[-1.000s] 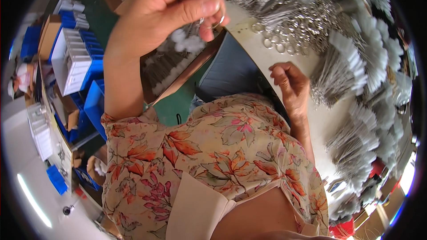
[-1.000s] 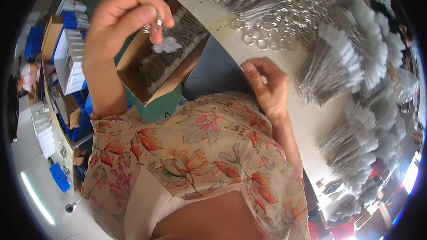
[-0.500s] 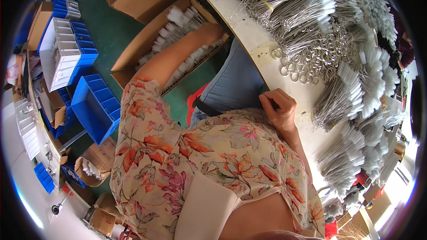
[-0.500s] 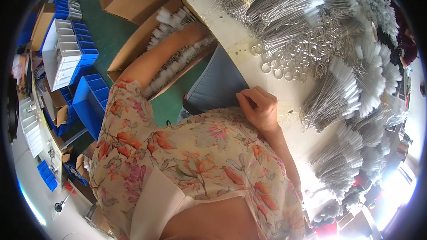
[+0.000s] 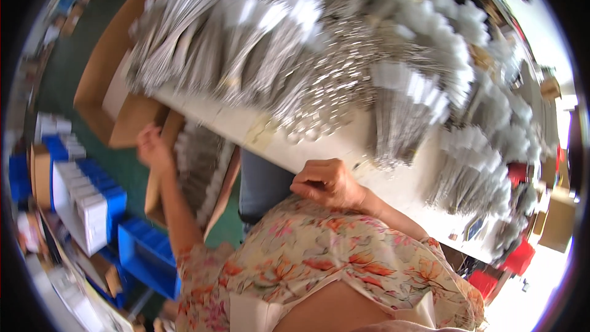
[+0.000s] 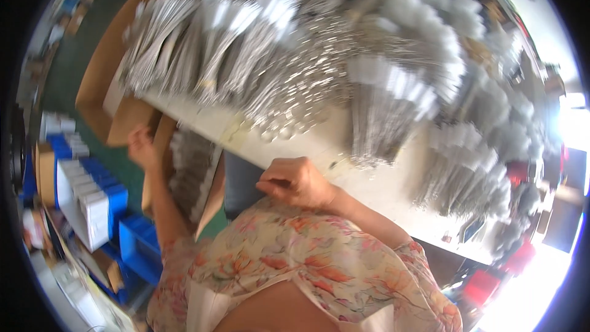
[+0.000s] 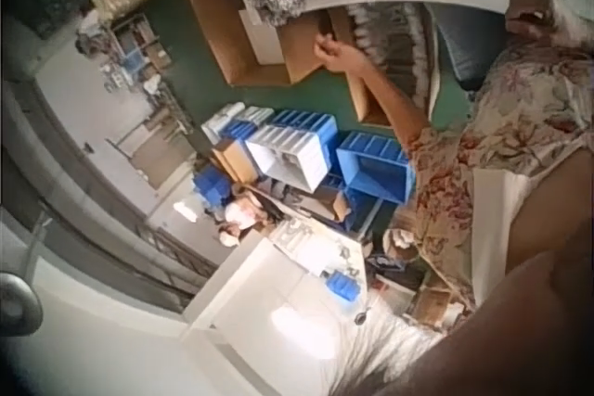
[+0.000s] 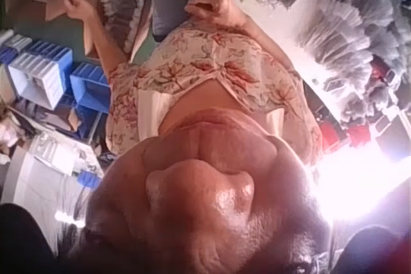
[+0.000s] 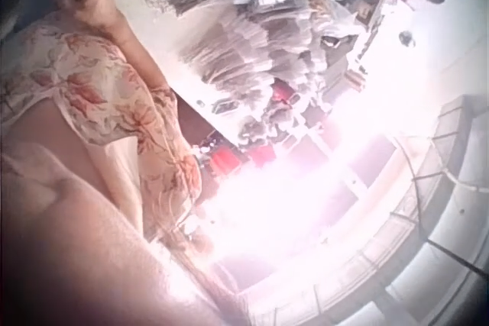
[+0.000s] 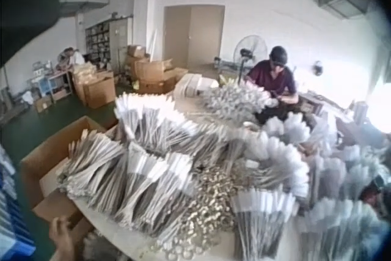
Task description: Assembling small white brushes onto metal rings.
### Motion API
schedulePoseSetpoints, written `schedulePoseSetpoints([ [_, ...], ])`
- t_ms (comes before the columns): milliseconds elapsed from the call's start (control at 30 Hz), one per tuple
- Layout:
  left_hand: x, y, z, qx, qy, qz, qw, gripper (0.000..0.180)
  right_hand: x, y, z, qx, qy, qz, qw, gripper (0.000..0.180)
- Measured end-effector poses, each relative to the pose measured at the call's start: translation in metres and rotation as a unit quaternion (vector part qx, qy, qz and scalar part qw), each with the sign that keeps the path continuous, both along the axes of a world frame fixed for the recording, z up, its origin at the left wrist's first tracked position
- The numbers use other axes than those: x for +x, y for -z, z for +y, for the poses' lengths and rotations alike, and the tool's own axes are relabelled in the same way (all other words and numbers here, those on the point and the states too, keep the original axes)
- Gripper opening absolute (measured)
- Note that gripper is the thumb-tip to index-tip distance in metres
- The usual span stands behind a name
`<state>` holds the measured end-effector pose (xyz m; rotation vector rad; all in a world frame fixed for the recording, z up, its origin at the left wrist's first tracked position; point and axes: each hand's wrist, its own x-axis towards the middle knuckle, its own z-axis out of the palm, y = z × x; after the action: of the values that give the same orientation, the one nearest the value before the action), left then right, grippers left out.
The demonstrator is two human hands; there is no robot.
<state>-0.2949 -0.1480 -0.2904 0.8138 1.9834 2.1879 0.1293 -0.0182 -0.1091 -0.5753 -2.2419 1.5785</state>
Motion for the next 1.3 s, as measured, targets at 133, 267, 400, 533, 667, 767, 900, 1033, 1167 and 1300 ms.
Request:
schedulePoseSetpoints([
  [133, 0.096, -0.207, 0.121, -0.089, 0.001, 0.193, 0.977, 0.024, 0.043, -0.020, 0.024, 0.004, 0.080, 0.013, 0.997, 0.009],
  [267, 0.155, -0.251, 0.262, -0.080, 0.310, 0.232, 0.918, 0.021, 0.100, -0.031, 0.057, 0.064, 0.221, 0.080, 0.970, 0.008],
  [400, 0.167, -0.232, 0.398, -0.219, 0.348, 0.433, 0.802, 0.022, 0.149, -0.059, 0.081, 0.012, 0.384, 0.016, 0.923, 0.011],
  [533, 0.142, -0.189, 0.490, -0.393, 0.231, 0.547, 0.702, 0.018, 0.180, -0.073, 0.123, 0.074, 0.460, -0.031, 0.884, 0.013],
  [667, 0.161, -0.174, 0.499, -0.465, 0.158, 0.582, 0.648, 0.016, 0.191, -0.071, 0.187, 0.229, 0.431, -0.070, 0.870, 0.017],
  [767, 0.160, -0.179, 0.497, -0.475, 0.134, 0.555, 0.669, 0.017, 0.178, -0.063, 0.254, 0.298, 0.412, -0.118, 0.853, 0.016],
  [900, 0.152, -0.193, 0.491, -0.465, 0.206, 0.504, 0.698, 0.017, 0.160, -0.045, 0.331, 0.322, 0.427, -0.283, 0.796, 0.019],
  [1033, 0.142, -0.193, 0.501, -0.370, 0.181, 0.406, 0.816, 0.020, 0.138, -0.032, 0.359, 0.278, 0.382, -0.407, 0.782, 0.022],
  [1167, 0.203, -0.212, 0.498, -0.150, 0.248, 0.318, 0.903, 0.030, 0.149, -0.028, 0.365, 0.249, 0.408, -0.362, 0.800, 0.022],
  [1300, 0.251, -0.186, 0.495, -0.349, 0.438, 0.341, 0.755, 0.037, 0.158, -0.042, 0.367, 0.280, 0.522, -0.091, 0.800, 0.022],
])
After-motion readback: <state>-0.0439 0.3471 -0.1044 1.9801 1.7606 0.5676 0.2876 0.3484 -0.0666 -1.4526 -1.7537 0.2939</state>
